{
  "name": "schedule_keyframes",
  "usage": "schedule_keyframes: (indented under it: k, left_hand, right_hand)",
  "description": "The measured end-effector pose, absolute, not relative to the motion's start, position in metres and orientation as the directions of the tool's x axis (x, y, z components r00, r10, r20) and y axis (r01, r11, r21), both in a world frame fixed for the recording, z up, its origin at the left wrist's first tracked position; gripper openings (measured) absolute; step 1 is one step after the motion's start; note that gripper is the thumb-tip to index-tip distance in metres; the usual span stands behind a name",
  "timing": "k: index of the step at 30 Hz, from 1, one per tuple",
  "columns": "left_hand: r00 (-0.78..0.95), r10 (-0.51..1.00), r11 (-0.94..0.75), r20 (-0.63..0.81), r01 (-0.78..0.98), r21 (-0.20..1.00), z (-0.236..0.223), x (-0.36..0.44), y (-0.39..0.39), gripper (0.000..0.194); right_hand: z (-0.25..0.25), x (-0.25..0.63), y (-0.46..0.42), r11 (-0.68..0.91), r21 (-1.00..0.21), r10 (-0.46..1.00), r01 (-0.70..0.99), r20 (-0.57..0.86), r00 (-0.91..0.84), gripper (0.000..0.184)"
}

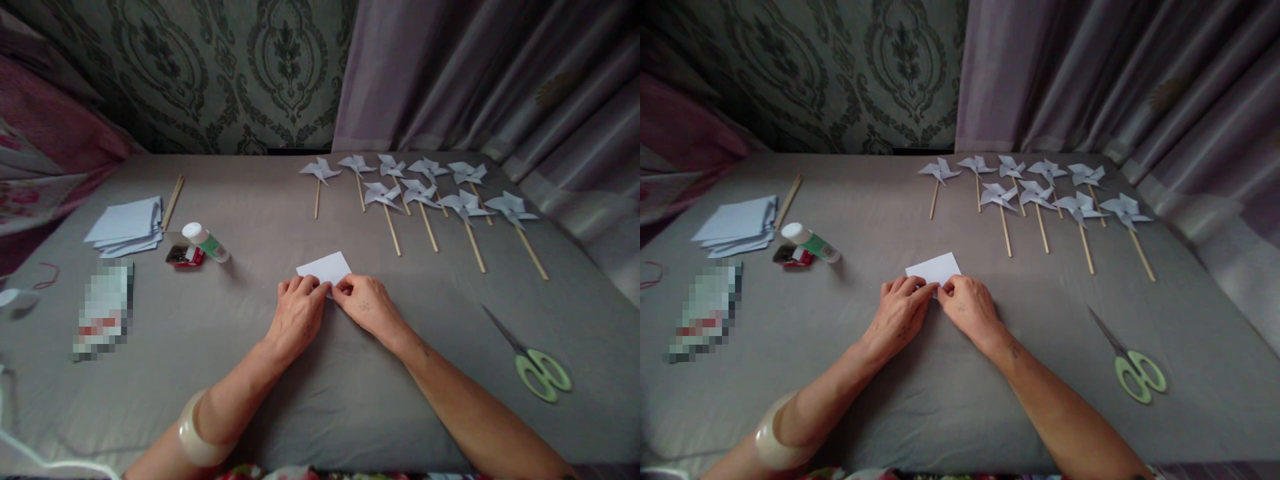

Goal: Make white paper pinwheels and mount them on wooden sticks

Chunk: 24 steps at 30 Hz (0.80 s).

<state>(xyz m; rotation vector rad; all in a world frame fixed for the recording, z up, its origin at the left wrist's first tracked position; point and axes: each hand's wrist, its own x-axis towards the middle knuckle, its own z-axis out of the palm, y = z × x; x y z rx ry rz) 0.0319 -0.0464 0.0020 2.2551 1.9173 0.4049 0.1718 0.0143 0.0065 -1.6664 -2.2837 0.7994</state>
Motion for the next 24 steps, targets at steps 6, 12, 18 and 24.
schedule_keyframes:
  k: [6,12,18,24]
  left_hand:
    - [0.146,0.984,-0.171,0.105,0.943,0.286,0.0020,0.0316,-0.0461,0.030]
    - [0.149,0.983,-0.174,0.107,0.944,0.280,0.0032,0.0320,-0.0465,0.030]
    - [0.154,0.981,-0.182,0.120,0.945,0.273,0.0023,0.0316,-0.0462,0.029]
    - [0.155,0.981,-0.179,0.114,0.951,0.253,0.0014,0.0319,-0.0468,0.027]
  right_hand:
    - [0.0059,0.1719,0.0152,0.218,-0.525,0.928,0.823,-0.151,-0.342,0.020]
    - [0.0064,0.1723,0.0147,0.218,-0.526,0.929,0.822,-0.146,-0.340,0.021]
    - [0.0063,0.1726,0.0151,0.225,-0.534,0.928,0.815,-0.138,-0.347,0.020]
    - [0.0050,0.1731,0.0167,0.240,-0.537,0.922,0.809,-0.134,-0.363,0.020]
